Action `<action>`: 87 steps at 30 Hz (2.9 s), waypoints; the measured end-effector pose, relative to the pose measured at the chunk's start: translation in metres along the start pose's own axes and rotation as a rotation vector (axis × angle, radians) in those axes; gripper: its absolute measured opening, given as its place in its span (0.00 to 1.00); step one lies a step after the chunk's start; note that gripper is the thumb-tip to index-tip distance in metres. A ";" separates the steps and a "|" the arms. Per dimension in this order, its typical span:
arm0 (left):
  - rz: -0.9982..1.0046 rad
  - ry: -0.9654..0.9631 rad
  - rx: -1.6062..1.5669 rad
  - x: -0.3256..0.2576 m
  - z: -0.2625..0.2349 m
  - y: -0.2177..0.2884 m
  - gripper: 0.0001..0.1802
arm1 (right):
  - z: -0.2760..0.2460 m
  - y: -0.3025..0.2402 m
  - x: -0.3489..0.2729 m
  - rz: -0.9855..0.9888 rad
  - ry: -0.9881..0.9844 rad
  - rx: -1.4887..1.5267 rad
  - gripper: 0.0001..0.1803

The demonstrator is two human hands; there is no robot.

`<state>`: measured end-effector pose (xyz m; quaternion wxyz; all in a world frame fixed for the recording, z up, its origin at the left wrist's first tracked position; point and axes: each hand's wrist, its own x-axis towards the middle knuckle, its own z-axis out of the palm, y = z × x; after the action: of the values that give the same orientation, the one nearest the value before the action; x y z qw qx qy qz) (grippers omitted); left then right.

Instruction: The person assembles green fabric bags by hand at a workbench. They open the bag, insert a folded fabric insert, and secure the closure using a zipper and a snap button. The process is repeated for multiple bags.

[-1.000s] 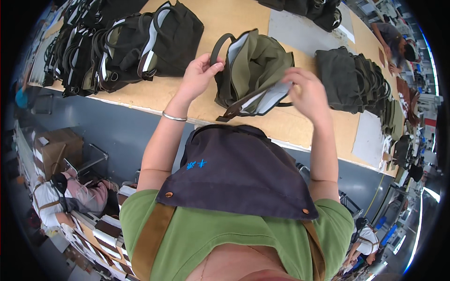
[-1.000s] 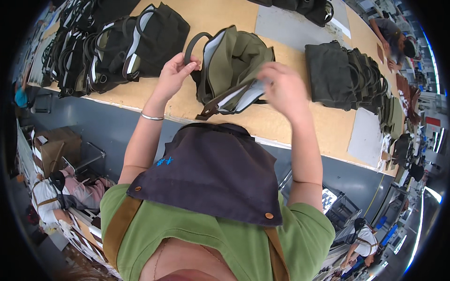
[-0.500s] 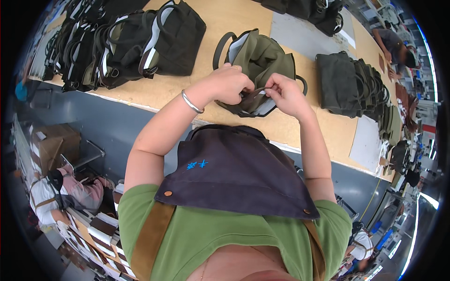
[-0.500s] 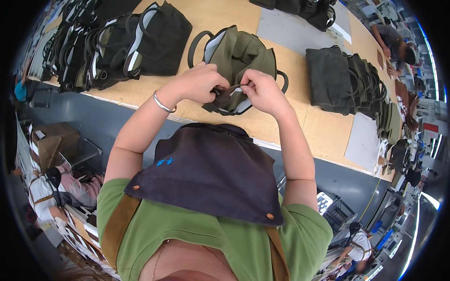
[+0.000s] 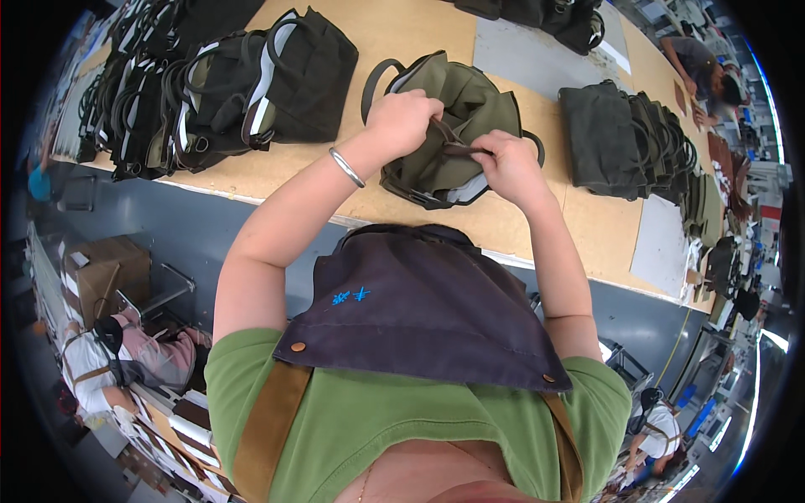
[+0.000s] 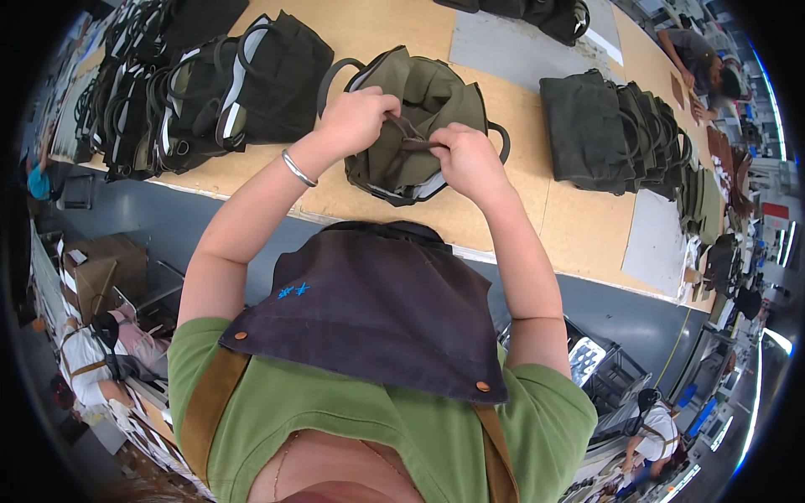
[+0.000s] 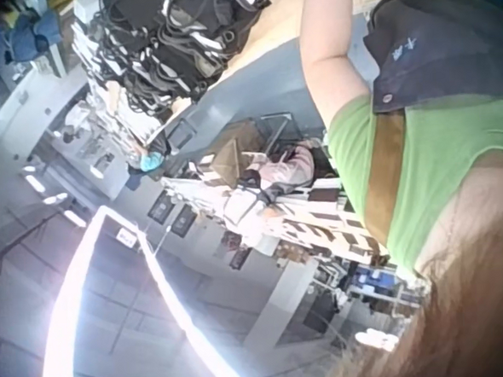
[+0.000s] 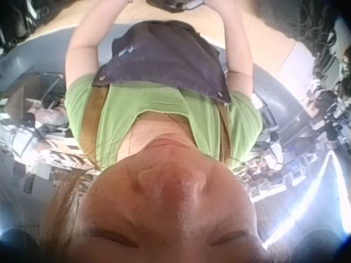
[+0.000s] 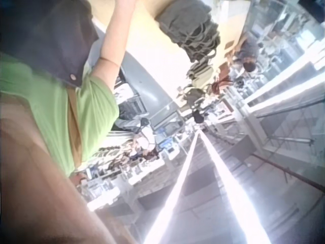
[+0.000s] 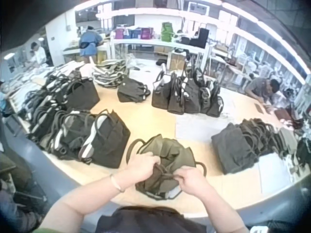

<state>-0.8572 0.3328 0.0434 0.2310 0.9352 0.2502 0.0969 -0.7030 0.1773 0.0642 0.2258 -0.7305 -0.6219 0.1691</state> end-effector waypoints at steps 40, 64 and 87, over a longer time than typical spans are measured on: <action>0.143 0.248 -0.217 -0.042 -0.032 0.024 0.15 | 0.001 -0.016 0.019 0.364 -0.355 0.294 0.08; 0.073 0.253 -0.626 -0.076 -0.043 0.042 0.10 | -0.067 -0.045 0.071 0.023 -0.780 0.471 0.09; 0.141 0.252 -0.488 -0.077 -0.050 0.041 0.08 | -0.070 -0.047 0.079 0.044 -0.896 0.658 0.17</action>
<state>-0.9204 0.2809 0.1019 0.4090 0.8477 0.1805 0.2855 -0.6917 0.2531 0.1507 0.1517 -0.4910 -0.5561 0.6532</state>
